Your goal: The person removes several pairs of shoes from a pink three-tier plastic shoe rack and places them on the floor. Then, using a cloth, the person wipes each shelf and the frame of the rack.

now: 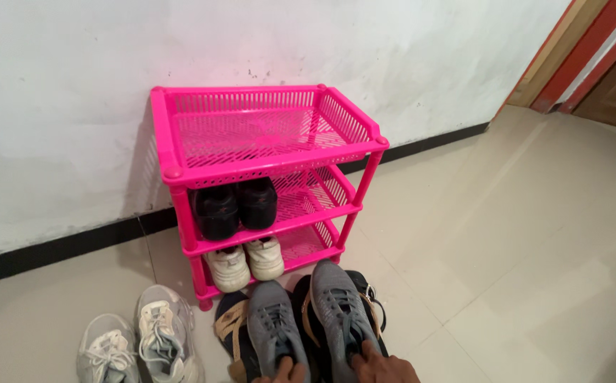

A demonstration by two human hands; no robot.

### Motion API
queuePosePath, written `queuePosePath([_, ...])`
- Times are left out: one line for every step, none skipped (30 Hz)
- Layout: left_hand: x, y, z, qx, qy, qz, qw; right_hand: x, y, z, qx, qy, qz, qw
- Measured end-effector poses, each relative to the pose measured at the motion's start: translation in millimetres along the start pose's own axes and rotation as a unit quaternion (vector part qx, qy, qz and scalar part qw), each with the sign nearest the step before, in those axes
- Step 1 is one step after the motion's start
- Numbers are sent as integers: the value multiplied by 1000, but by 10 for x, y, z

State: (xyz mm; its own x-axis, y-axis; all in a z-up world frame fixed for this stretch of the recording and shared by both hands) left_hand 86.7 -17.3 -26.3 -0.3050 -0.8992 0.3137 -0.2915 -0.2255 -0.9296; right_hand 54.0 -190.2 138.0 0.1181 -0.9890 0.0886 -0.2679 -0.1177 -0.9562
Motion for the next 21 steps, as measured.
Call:
queuePosePath([3, 25, 35, -4, 1, -2, 1000, -4, -32, -11, -8, 9, -1, 1000])
queuePosePath([4, 60, 61, -11, 2, -1, 1000, -5, -97, -7, -9, 13, -4, 1000])
queuePosePath([14, 111, 67, -17, 3, -3, 1000, -6, -175, 0, -13, 16, -7, 1000])
queuePosePath([36, 164, 67, -23, 4, -4, 1000, -11, -263, 6, -16, 19, -10, 1000])
queuePosePath([23, 192, 69, -28, 5, -4, 1000, -23, -336, -13, -32, 18, 2, 999])
queuePosePath([44, 218, 54, -31, 8, -4, 999, -41, -410, -38, -48, 17, 15, 999])
queuePosePath([78, 226, 26, -34, 12, -7, 999, -60, -489, -58, -64, 17, 27, 997])
queuePosePath([80, 182, 6, -36, 15, -7, 999, -83, -572, -82, -71, 17, 19, 997])
queuePosePath([91, 79, -5, -34, 22, -4, 999, -113, -667, -94, -75, 17, 11, 997])
queuePosePath([119, -55, -48, -34, 31, -3, 999, -143, -765, -105, -79, 16, 4, 997])
queuePosePath([153, -270, -119, -12, 54, 5, 998, -181, -946, -108, -32, 18, 21, 999])
queuePosePath([205, -528, -218, 9, 78, 12, 997, -222, -1133, -121, 14, 19, 38, 999])
queuePosePath([271, -896, -342, 63, 120, 14, 991, -256, -1337, -135, 61, 20, 55, 996])
queuePosePath([304, -1364, -488, 144, 170, 3, 975, -330, -1543, -146, 99, -3, 87, 991])
queuePosePath([308, -1859, -654, 223, 218, -8, 950, -409, -1748, -141, 137, -25, 118, 983])
queuePosePath([278, -2294, -726, 275, 191, -27, 942, -497, -1952, -112, 175, -46, 149, 972])
queuePosePath([238, -2706, -792, 325, 163, -47, 930, -639, -2192, -141, 253, -104, 180, 945])
queuePosePath([140, -3018, -724, 293, 104, -24, 950, -765, -2399, -184, 329, -161, 209, 907])
queuePosePath([20, -3289, -666, 260, 46, 0, 965, -871, -2483, -62, 319, -165, 236, 903])
queuePosePath([-64, -3548, -681, 276, 20, 1, 961, -983, -2549, 68, 308, -169, 262, 899])
queuePosePath([-146, -3743, -700, 293, -6, 3, 956, -1103, -2636, 175, 324, -182, 274, 887])
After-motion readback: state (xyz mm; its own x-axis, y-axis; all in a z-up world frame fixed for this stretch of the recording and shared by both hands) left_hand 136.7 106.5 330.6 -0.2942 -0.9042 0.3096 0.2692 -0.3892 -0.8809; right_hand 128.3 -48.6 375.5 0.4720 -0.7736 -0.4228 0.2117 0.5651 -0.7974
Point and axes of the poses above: each hand's wrist, its own z-axis towards the middle knuckle, its own y-axis out of the palm, x = y × z, the point moved 8 cm from there along z, towards the middle knuckle, and after that the axes turned 12 degrees about y, right-handed, at the moved point
